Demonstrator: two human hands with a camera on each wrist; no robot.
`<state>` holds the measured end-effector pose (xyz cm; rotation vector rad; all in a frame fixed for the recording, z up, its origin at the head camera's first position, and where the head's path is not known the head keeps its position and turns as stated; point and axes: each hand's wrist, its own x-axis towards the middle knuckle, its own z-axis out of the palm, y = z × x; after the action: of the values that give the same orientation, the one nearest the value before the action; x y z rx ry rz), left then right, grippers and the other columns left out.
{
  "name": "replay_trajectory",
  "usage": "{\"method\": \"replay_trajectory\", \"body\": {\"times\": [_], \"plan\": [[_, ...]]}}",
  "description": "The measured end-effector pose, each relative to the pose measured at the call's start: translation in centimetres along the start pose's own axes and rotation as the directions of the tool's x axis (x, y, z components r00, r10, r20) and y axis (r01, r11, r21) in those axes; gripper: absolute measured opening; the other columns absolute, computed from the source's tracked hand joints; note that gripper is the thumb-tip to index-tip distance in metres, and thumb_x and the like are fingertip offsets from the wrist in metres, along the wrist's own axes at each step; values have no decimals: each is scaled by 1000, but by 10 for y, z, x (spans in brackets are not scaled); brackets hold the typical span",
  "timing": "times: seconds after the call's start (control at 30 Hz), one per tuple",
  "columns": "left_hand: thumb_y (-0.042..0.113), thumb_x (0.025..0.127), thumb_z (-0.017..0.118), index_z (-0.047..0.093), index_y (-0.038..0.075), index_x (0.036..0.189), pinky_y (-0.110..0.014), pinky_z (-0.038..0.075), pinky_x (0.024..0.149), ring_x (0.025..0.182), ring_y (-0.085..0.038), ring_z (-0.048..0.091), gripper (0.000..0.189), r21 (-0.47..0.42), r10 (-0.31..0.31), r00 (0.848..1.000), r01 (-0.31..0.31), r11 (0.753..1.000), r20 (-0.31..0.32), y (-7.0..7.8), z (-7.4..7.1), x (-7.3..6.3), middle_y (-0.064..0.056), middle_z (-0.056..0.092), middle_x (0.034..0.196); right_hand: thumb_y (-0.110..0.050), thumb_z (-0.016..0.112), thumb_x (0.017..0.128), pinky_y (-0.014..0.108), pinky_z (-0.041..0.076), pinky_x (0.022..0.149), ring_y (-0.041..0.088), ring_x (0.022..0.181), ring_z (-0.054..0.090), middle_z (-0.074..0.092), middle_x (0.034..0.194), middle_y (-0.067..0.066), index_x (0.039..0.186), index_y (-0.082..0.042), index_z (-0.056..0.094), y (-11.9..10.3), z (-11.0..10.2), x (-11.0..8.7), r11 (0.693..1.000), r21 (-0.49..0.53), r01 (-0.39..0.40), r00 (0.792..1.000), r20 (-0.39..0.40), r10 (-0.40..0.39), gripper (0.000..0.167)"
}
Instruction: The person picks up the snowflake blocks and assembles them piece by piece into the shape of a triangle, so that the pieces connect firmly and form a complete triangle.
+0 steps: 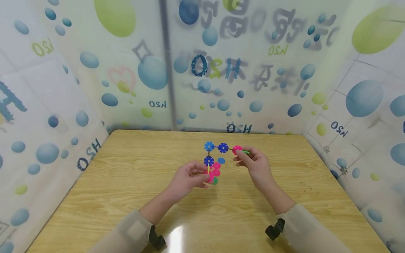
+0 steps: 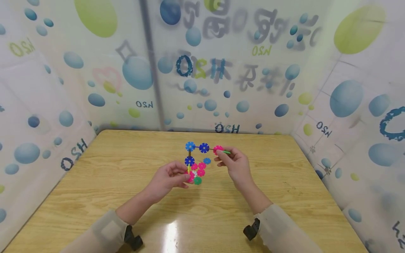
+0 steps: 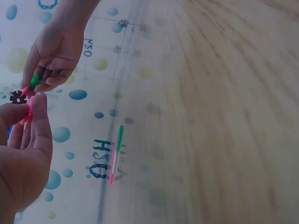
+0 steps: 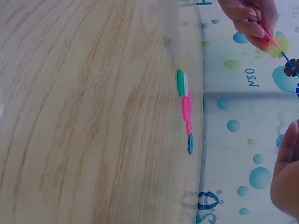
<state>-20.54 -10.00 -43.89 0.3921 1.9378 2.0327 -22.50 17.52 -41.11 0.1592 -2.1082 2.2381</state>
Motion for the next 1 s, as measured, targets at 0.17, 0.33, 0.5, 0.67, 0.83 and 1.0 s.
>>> {"method": "replay_trajectory", "body": {"times": [0.17,0.33,0.5,0.67,0.83,1.0], "plan": [[9,104,76,60,-4,141,-38,68,88,103,-39,81,42,28,-10,1000,10,1000,-16,-1,-1,1,-16,82,116,-26,71,109,28,66,86,13,97,78,80,103,-9,124,-10,72,2,-2,1,1000,-21,-6,999,34,7,22],[13,104,76,56,-8,153,-33,67,89,104,-29,80,57,96,-23,1000,24,995,-15,-2,-2,1,-23,77,132,-27,71,110,28,66,86,11,97,77,79,106,-9,128,-10,71,3,-4,0,1000,-14,-24,998,55,25,25],[10,103,77,54,-8,154,-36,66,92,104,-14,78,59,81,-29,999,31,996,-21,-2,-1,0,-24,73,136,-27,72,109,28,66,86,10,97,76,79,110,-10,129,-10,71,5,-4,0,999,-7,-37,998,59,38,26],[8,102,76,55,-8,152,-35,66,91,103,-12,75,56,73,-25,999,26,997,-23,-1,0,0,-24,72,136,-26,72,109,28,66,85,11,97,76,79,112,-10,130,-10,72,7,-5,1,999,-17,-44,997,55,45,27],[9,103,76,51,-8,155,-31,66,90,103,-13,75,60,47,-30,999,30,998,-19,-1,-1,0,-26,69,141,-25,74,108,29,67,84,12,97,77,79,111,-10,131,-9,72,8,-6,1,998,-19,-61,996,58,62,28],[7,103,75,49,-8,157,-37,67,95,104,-14,75,62,16,-26,1000,26,1000,-17,-1,-2,-1,-26,67,142,-25,75,107,29,67,83,11,96,77,80,111,-10,134,-9,71,10,-7,1,997,-16,-71,995,68,72,31]]}}
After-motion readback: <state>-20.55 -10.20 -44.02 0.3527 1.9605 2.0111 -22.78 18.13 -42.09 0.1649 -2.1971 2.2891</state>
